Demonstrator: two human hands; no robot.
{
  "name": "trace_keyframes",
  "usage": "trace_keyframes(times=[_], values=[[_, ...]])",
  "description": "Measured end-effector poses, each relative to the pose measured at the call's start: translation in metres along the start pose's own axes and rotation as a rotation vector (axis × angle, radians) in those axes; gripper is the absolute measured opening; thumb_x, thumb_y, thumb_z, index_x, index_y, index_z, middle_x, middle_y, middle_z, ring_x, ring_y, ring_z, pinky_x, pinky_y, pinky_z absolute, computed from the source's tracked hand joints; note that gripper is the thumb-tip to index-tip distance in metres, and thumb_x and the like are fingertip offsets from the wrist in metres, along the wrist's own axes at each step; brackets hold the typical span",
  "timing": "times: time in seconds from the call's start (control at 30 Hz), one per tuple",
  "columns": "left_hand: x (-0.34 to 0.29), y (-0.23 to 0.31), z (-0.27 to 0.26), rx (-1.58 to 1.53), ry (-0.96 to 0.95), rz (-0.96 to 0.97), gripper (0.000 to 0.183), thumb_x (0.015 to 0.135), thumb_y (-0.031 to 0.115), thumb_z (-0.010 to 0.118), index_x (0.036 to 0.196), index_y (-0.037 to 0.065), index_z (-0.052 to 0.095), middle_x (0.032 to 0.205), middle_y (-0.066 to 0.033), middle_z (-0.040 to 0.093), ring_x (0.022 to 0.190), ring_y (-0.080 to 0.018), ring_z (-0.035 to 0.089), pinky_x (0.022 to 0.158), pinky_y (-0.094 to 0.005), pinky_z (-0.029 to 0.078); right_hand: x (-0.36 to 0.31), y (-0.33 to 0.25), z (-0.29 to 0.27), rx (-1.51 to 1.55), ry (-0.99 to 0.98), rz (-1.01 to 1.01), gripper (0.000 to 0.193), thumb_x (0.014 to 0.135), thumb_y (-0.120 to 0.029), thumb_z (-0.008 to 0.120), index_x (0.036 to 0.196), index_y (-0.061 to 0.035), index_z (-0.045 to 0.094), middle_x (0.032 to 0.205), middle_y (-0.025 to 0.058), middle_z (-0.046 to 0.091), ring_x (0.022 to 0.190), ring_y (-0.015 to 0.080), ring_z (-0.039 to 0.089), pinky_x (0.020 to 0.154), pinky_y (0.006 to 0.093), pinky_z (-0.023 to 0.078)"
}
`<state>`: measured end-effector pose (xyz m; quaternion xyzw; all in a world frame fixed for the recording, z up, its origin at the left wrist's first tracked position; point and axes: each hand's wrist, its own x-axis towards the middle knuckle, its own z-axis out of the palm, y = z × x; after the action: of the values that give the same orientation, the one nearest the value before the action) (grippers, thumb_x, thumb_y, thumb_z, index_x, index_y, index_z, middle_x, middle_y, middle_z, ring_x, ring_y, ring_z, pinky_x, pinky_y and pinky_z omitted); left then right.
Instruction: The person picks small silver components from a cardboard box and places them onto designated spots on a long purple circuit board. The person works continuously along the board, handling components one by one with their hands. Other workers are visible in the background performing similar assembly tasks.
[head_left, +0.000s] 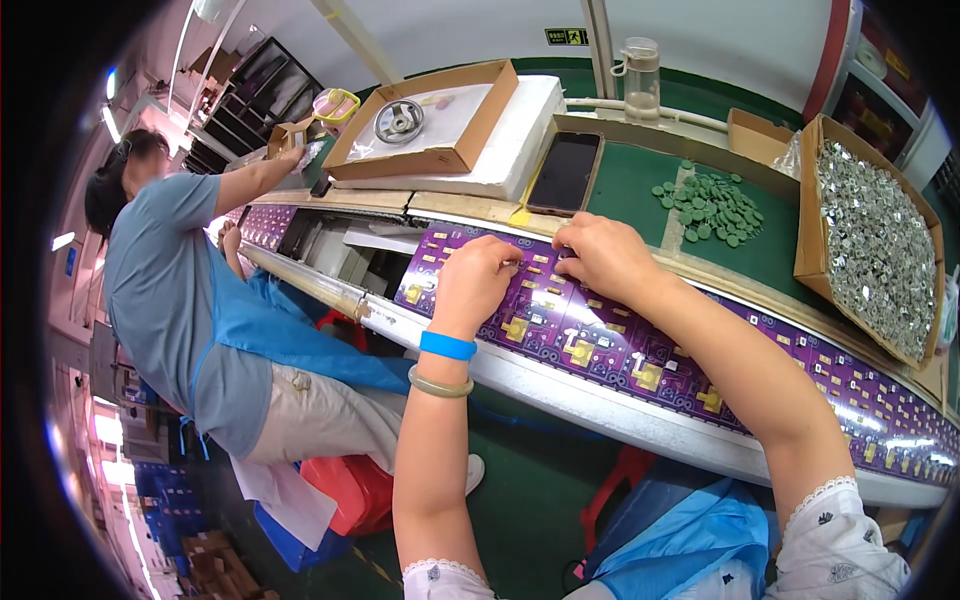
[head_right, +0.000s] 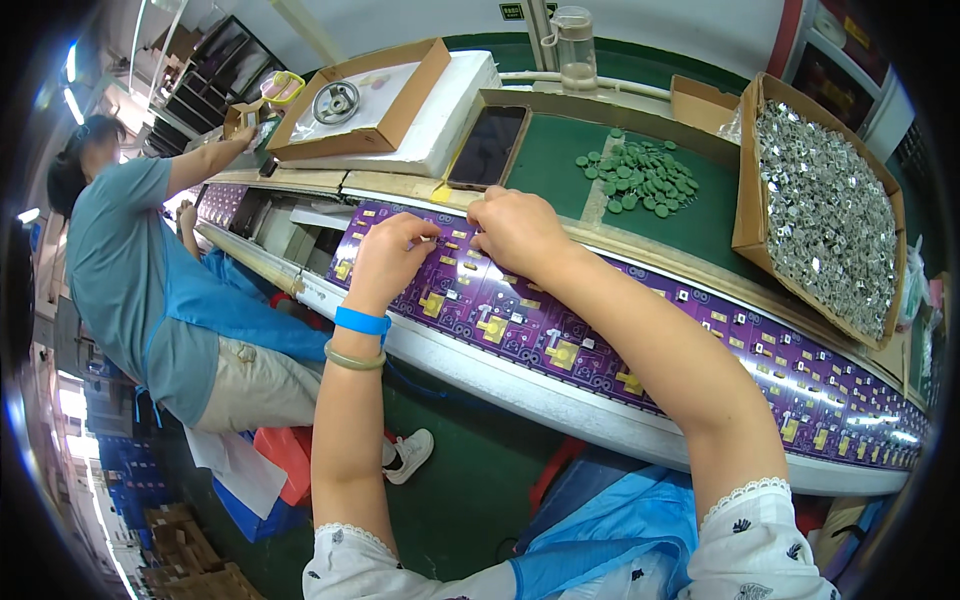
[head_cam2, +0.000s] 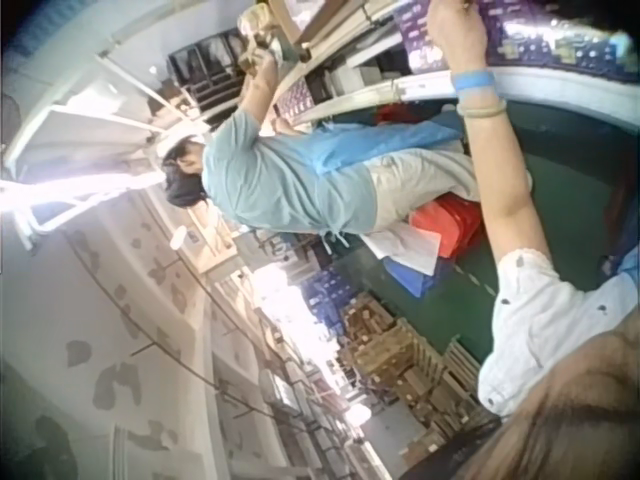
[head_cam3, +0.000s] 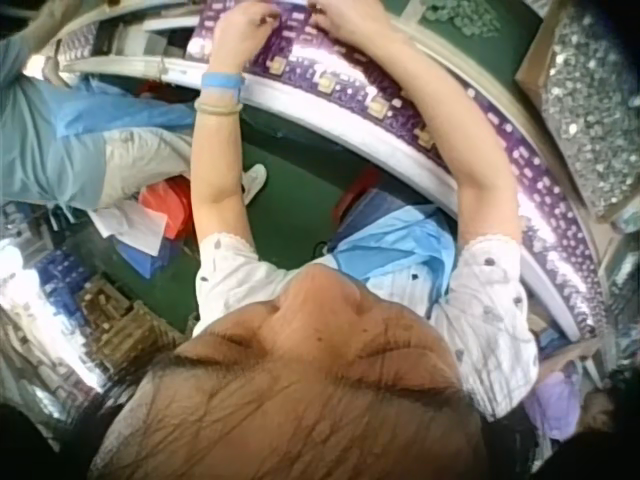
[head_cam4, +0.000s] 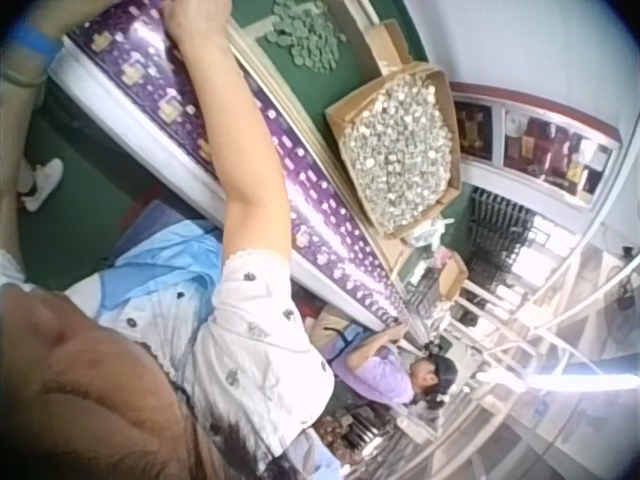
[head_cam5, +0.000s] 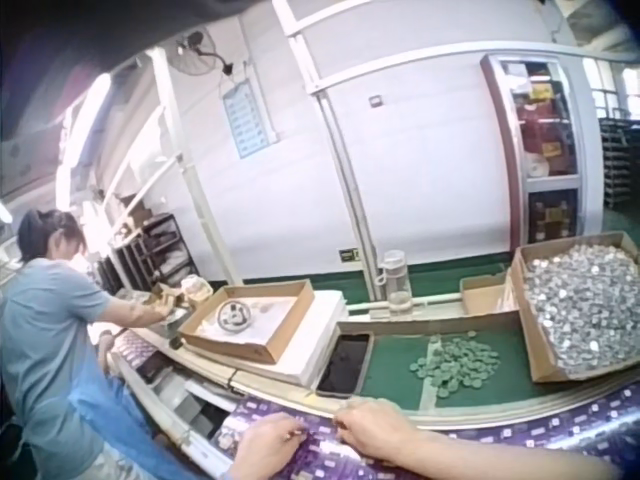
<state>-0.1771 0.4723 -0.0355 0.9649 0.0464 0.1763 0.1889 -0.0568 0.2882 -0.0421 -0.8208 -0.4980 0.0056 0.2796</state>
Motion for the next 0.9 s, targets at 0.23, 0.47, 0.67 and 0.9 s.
trace_keyframes(times=[0.23, 0.47, 0.67, 0.9], values=[[0.009, 0.001, -0.002, 0.093, -0.064, 0.122, 0.015, 0.077, 0.005, 0.073, 0.092, 0.005, 0.075, 0.090, -0.0118, 0.070, 0.084, -0.0310, 0.068, 0.076, -0.0395, 0.054, -0.018, 0.001, -0.022, 0.056, 0.122, -0.011, 0.021, 0.085, -0.021, 0.071, 0.102, -0.0087, 0.071, 0.103, 0.0121, 0.066, 0.095, 0.0328, 0.066, 0.083, 0.0433, 0.053], [0.013, 0.003, -0.002, 0.080, -0.154, 0.096, 0.015, 0.078, 0.005, 0.072, 0.092, 0.004, 0.075, 0.091, -0.0126, 0.071, 0.086, -0.0323, 0.068, 0.078, -0.0407, 0.054, -0.050, 0.004, -0.061, 0.122, 0.181, -0.018, 0.015, 0.089, -0.016, 0.069, 0.100, -0.0062, 0.071, 0.097, 0.0092, 0.066, 0.082, 0.0250, 0.067, 0.073, 0.0355, 0.054], [0.012, 0.001, -0.012, 0.099, -0.201, 0.123, 0.024, 0.078, 0.004, 0.073, 0.102, 0.005, 0.074, 0.097, -0.0130, 0.071, 0.086, -0.0327, 0.068, 0.079, -0.0400, 0.054, -0.097, 0.008, -0.116, 0.118, 0.254, 0.004, 0.012, 0.089, -0.013, 0.067, 0.098, -0.0055, 0.071, 0.094, 0.0097, 0.067, 0.085, 0.0276, 0.067, 0.075, 0.0367, 0.054], [0.029, 0.064, -0.019, 0.058, -0.069, 0.140, 0.023, 0.081, 0.006, 0.072, 0.103, 0.004, 0.071, 0.097, -0.0132, 0.070, 0.083, -0.0293, 0.068, 0.075, -0.0384, 0.054, -0.183, 0.089, -0.208, -0.115, 0.499, 0.300, 0.013, 0.091, -0.009, 0.065, 0.099, -0.0008, 0.070, 0.089, 0.0118, 0.068, 0.079, 0.0251, 0.066, 0.071, 0.0339, 0.051]])
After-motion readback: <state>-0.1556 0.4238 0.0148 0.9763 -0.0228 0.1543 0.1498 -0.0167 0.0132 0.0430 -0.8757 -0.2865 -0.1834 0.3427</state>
